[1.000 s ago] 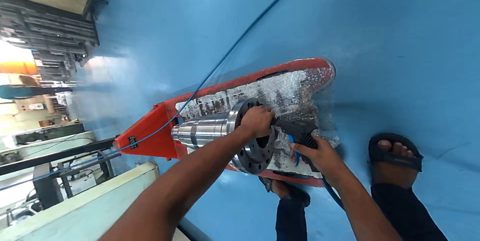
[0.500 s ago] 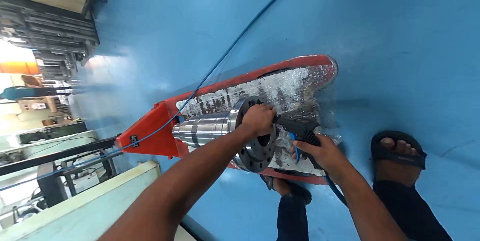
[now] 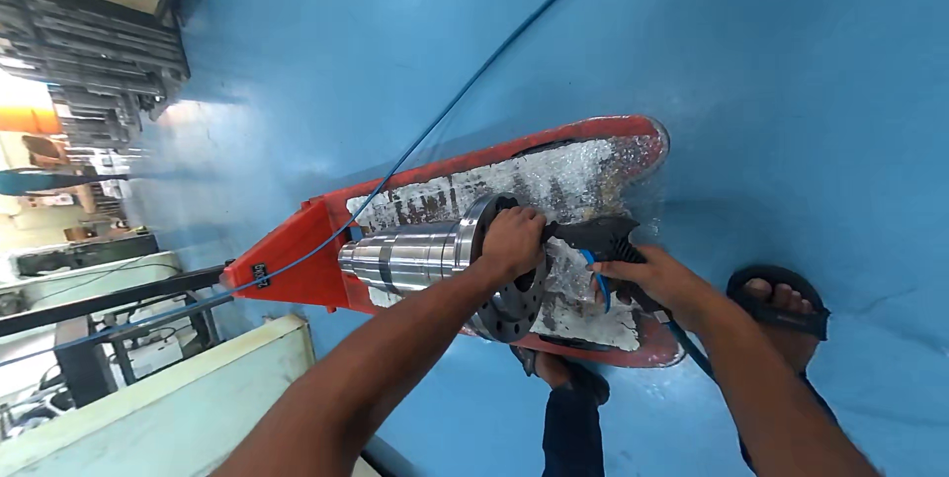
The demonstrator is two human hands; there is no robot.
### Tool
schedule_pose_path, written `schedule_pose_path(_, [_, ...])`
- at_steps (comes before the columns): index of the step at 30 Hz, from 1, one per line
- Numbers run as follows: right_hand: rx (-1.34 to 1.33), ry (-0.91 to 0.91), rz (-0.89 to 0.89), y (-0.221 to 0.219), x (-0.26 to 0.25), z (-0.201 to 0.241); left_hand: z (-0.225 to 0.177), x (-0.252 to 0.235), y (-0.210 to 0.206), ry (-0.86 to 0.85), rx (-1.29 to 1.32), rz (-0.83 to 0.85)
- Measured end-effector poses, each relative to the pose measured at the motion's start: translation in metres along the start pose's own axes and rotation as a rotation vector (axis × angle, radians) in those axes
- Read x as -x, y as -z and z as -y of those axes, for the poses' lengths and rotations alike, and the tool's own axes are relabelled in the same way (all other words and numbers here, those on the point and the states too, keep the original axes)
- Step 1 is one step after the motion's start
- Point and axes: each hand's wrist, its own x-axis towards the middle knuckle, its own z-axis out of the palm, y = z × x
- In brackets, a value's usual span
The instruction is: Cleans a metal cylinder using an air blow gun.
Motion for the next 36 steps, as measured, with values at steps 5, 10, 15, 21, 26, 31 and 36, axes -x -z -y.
schedule_pose_path(5, [0.073,-0.034,0.087,0.003,-0.023,0.016,0.002,0.000,-0.003,0.034,0.062,-0.077])
schedule_pose_path(10, [0.019,-0.012,0.036,-0.007,-0.026,0.004,0.004,0.000,-0.001,0.018,0.060,-0.052])
schedule_pose_path(15, [-0.025,-0.005,0.046,-0.011,-0.025,-0.001,0.003,0.000,-0.002,0.014,0.040,-0.060])
schedule_pose_path(21, [-0.022,0.023,0.012,-0.011,-0.025,-0.007,0.001,0.000,-0.002,0.010,0.021,-0.050])
schedule_pose_path(26, [-0.030,0.020,0.054,-0.007,-0.022,-0.010,0.001,-0.001,-0.001,-0.002,0.024,-0.039])
schedule_pose_path(31, [-0.029,0.044,0.073,0.009,-0.015,-0.007,0.001,0.001,0.002,-0.030,0.052,-0.033])
schedule_pose_path(36, [-0.013,0.069,-0.013,0.002,-0.003,-0.016,0.003,0.001,0.000,-0.061,0.074,-0.053])
